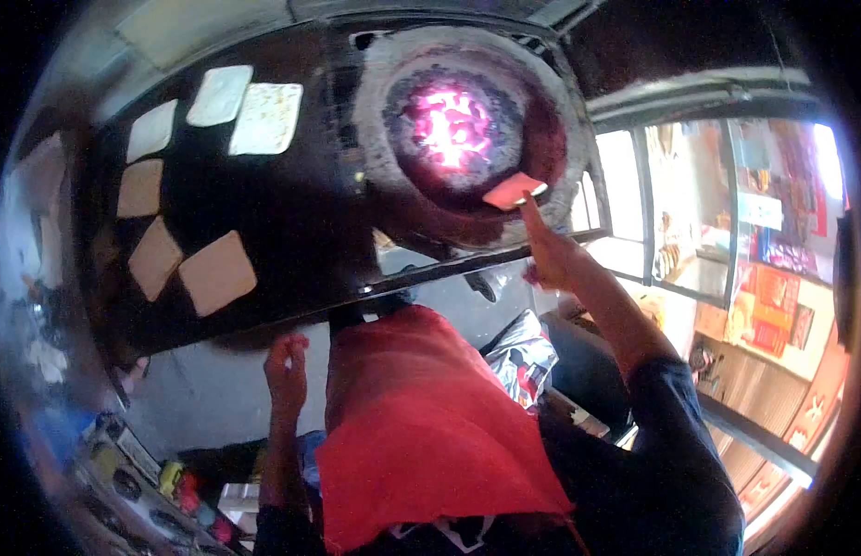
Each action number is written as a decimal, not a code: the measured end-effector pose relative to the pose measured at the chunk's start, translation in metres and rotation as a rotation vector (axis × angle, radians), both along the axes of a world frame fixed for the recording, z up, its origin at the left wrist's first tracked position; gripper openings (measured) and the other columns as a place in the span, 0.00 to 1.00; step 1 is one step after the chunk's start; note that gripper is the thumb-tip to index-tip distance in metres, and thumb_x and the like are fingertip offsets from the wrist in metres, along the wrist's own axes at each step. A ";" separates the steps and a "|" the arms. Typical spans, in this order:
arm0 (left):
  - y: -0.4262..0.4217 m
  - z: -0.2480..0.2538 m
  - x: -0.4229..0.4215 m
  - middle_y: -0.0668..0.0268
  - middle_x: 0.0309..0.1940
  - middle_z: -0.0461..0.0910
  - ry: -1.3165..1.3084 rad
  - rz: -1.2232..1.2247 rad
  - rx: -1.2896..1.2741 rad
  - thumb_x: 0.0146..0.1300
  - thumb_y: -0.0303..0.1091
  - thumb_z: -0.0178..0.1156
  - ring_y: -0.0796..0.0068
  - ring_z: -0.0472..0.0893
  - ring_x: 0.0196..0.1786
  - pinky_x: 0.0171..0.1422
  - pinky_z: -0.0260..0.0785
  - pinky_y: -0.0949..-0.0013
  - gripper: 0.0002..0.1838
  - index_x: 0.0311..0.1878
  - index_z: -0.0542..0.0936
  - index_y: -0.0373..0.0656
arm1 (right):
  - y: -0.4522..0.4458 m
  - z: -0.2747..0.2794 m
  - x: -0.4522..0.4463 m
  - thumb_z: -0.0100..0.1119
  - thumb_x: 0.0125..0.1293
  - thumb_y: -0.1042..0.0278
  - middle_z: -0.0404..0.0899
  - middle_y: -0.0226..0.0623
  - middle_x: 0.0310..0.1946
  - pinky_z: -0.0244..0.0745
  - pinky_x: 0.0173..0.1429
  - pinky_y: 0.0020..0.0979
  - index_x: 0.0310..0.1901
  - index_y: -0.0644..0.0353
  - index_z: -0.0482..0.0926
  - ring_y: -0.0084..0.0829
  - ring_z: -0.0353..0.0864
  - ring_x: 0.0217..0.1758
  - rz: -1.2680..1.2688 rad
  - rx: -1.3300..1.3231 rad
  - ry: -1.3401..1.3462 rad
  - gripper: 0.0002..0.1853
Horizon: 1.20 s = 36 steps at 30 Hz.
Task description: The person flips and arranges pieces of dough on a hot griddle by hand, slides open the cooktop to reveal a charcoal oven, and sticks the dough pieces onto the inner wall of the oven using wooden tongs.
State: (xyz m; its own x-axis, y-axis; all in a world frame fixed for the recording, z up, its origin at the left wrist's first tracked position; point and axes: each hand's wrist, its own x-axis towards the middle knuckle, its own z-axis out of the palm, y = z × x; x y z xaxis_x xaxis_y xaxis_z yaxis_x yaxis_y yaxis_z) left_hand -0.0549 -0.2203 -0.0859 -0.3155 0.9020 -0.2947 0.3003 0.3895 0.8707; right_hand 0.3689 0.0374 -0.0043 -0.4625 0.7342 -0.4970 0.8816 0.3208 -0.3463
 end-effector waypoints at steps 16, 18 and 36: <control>0.097 -0.009 -0.112 0.56 0.43 0.78 0.416 0.088 -0.014 0.64 0.30 0.51 0.57 0.77 0.48 0.55 0.68 0.58 0.18 0.57 0.70 0.40 | -0.137 -0.067 -0.232 0.57 0.63 0.63 0.77 0.32 0.31 0.72 0.32 0.25 0.54 0.63 0.72 0.21 0.75 0.29 -0.301 -0.933 0.545 0.20; 0.107 -0.005 -0.086 0.56 0.44 0.78 0.113 0.124 -0.105 0.65 0.30 0.50 0.61 0.78 0.48 0.54 0.69 0.61 0.20 0.61 0.68 0.41 | -0.141 -0.078 -0.229 0.57 0.64 0.63 0.76 0.29 0.28 0.71 0.29 0.25 0.52 0.64 0.73 0.19 0.74 0.27 -0.419 -0.931 0.566 0.18; -0.050 -0.059 0.052 0.55 0.40 0.81 0.046 -0.223 -0.371 0.66 0.35 0.52 0.61 0.82 0.41 0.48 0.73 0.63 0.14 0.51 0.75 0.39 | -0.023 -0.051 -0.053 0.52 0.67 0.52 0.71 0.39 0.22 0.77 0.26 0.33 0.42 0.57 0.66 0.36 0.76 0.21 -1.507 -1.236 0.993 0.16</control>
State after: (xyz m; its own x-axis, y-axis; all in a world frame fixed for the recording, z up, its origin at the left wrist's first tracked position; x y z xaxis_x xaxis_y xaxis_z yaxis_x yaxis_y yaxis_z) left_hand -0.0028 -0.2701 -0.1450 -0.1454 0.7854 -0.6017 0.4473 0.5946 0.6681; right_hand 0.3161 0.0144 -0.0555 -0.3393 0.2776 -0.8988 -0.3562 -0.9222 -0.1503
